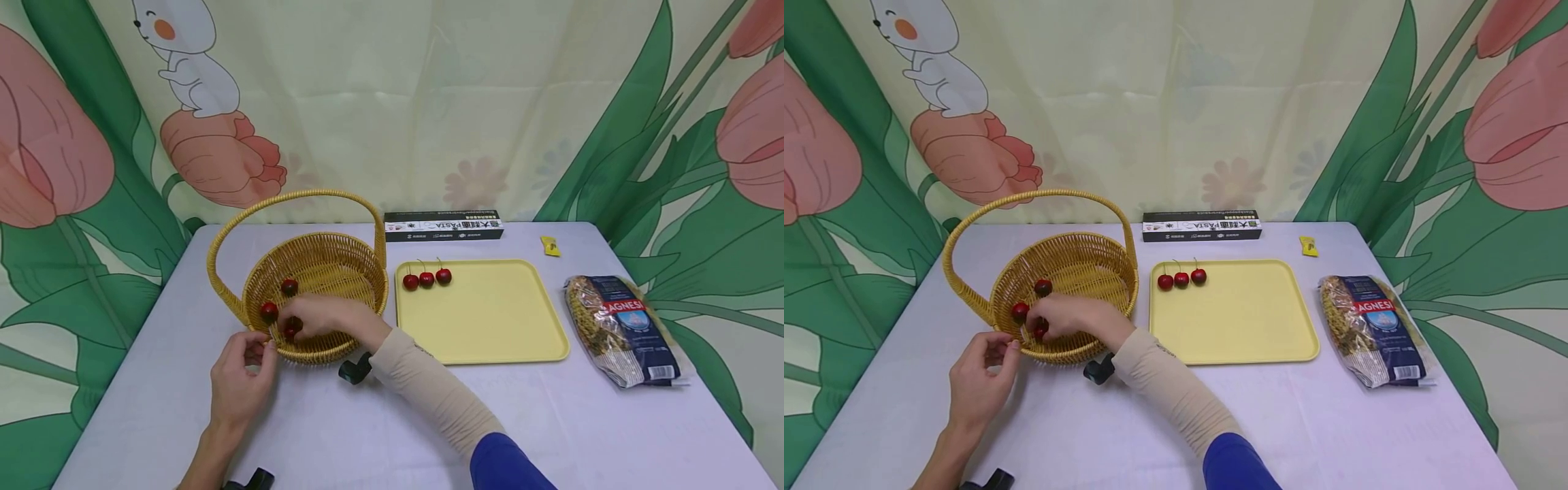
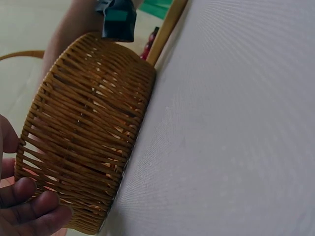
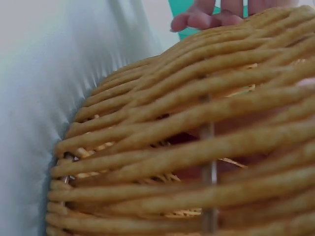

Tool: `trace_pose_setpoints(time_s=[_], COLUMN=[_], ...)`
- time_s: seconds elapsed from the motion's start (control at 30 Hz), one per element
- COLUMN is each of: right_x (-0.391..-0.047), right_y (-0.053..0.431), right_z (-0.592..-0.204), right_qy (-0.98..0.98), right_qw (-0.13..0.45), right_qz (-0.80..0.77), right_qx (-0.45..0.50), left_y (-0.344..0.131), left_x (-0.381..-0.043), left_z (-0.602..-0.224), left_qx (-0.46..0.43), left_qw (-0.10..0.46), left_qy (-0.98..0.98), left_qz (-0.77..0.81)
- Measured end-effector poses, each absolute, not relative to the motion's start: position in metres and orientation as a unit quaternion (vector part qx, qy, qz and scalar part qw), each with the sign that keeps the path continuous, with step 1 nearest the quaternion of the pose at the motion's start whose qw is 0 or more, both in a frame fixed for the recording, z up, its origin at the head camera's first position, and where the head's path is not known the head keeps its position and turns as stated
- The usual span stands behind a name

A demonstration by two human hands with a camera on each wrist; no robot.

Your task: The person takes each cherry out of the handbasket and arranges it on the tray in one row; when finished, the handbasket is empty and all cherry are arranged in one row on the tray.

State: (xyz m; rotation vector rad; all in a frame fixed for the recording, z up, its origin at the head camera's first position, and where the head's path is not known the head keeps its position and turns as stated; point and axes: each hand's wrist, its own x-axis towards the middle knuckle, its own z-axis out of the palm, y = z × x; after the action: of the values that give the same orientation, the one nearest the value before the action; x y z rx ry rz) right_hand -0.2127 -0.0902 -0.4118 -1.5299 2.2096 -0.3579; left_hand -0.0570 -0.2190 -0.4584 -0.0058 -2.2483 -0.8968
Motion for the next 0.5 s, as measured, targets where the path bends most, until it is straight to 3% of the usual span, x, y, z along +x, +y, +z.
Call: trace_pose_setpoints(time_s=[0.5], right_x=[-0.213], right_y=[-0.066], right_z=[-0.403], right_qy=[0.806], right_qw=[0.198], right_qz=[-0.179], right_qx=[-0.528], left_y=[-0.218], left_x=[-0.056], left_z=[-0.458], left_qx=[-0.001], left_qw=[0.351], left_qy=[-0.871], left_qz=[-0.345])
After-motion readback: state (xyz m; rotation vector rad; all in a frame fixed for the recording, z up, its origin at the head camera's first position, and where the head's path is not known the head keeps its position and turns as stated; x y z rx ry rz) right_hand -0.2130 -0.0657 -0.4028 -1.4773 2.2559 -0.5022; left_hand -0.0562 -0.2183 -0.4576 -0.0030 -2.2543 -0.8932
